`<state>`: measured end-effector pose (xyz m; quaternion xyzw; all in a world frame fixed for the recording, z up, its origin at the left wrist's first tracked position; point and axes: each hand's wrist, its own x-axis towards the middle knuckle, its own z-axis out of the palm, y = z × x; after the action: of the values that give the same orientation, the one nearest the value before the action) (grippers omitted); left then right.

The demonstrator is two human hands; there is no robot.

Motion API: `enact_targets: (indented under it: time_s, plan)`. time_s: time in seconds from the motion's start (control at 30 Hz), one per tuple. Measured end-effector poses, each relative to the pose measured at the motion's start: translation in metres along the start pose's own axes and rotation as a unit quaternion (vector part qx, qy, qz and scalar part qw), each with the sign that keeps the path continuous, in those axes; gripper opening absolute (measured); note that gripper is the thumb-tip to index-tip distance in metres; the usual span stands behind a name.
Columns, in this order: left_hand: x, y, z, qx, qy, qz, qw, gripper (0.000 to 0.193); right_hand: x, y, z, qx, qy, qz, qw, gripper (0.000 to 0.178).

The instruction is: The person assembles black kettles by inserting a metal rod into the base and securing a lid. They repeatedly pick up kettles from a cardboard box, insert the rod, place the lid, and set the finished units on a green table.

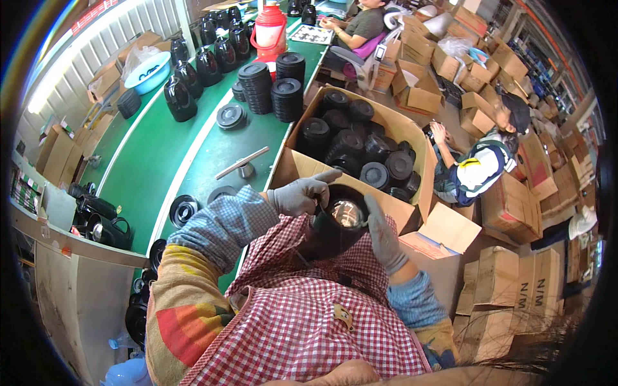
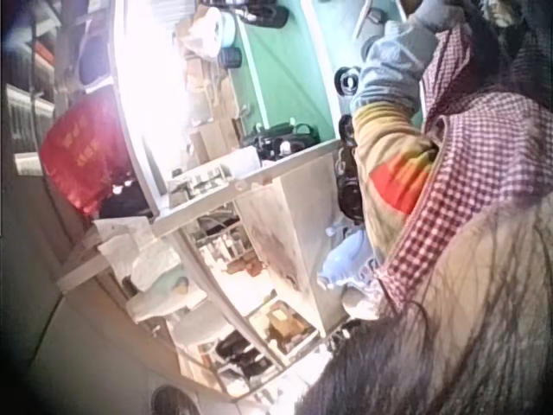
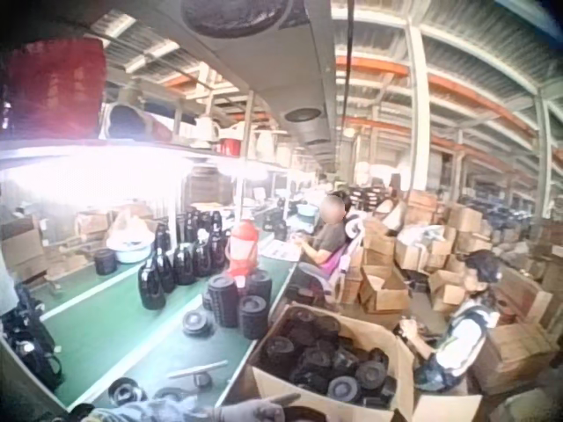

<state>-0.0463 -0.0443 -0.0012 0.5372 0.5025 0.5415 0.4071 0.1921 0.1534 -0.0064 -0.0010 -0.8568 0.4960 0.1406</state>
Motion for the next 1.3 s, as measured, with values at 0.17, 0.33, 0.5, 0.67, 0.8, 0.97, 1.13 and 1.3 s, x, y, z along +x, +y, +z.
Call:
enact_targets:
  time_s: [0.17,0.33,0.5,0.67,0.8,0.97,1.13,1.3]
  plan:
    - [0.004,-0.111,0.035,-0.232,-0.008,-0.173,0.957,0.035,-0.076,0.001,0.030,-0.063,0.045,0.043,0.996,0.055]
    - [0.004,-0.127,0.042,-0.216,-0.045,-0.114,0.969,0.040,-0.067,0.009,-0.001,-0.040,0.066,0.100,0.992,0.040]
    - [0.012,-0.106,0.044,-0.242,-0.020,-0.092,0.966,0.090,0.008,0.014,-0.034,-0.067,0.029,0.014,0.997,0.037]
    - [-0.003,-0.069,0.038,-0.180,0.111,-0.093,0.973,0.071,0.047,0.041,-0.029,-0.118,-0.244,-0.015,0.962,0.063]
    - [-0.078,-0.057,0.012,-0.173,0.288,-0.114,0.935,0.053,0.062,0.041,-0.027,-0.086,-0.303,-0.003,0.949,0.065]
    - [-0.196,-0.027,-0.039,0.099,0.576,-0.196,0.788,0.039,0.064,0.043,-0.021,-0.080,-0.325,-0.002,0.942,0.064]
    - [-0.352,-0.054,-0.108,0.310,0.642,-0.433,0.552,0.052,0.078,0.033,-0.021,-0.164,-0.345,0.035,0.924,0.065]
    - [-0.362,-0.068,-0.132,0.421,0.508,-0.592,0.463,0.054,0.073,0.027,-0.019,-0.201,-0.317,0.068,0.925,0.066]
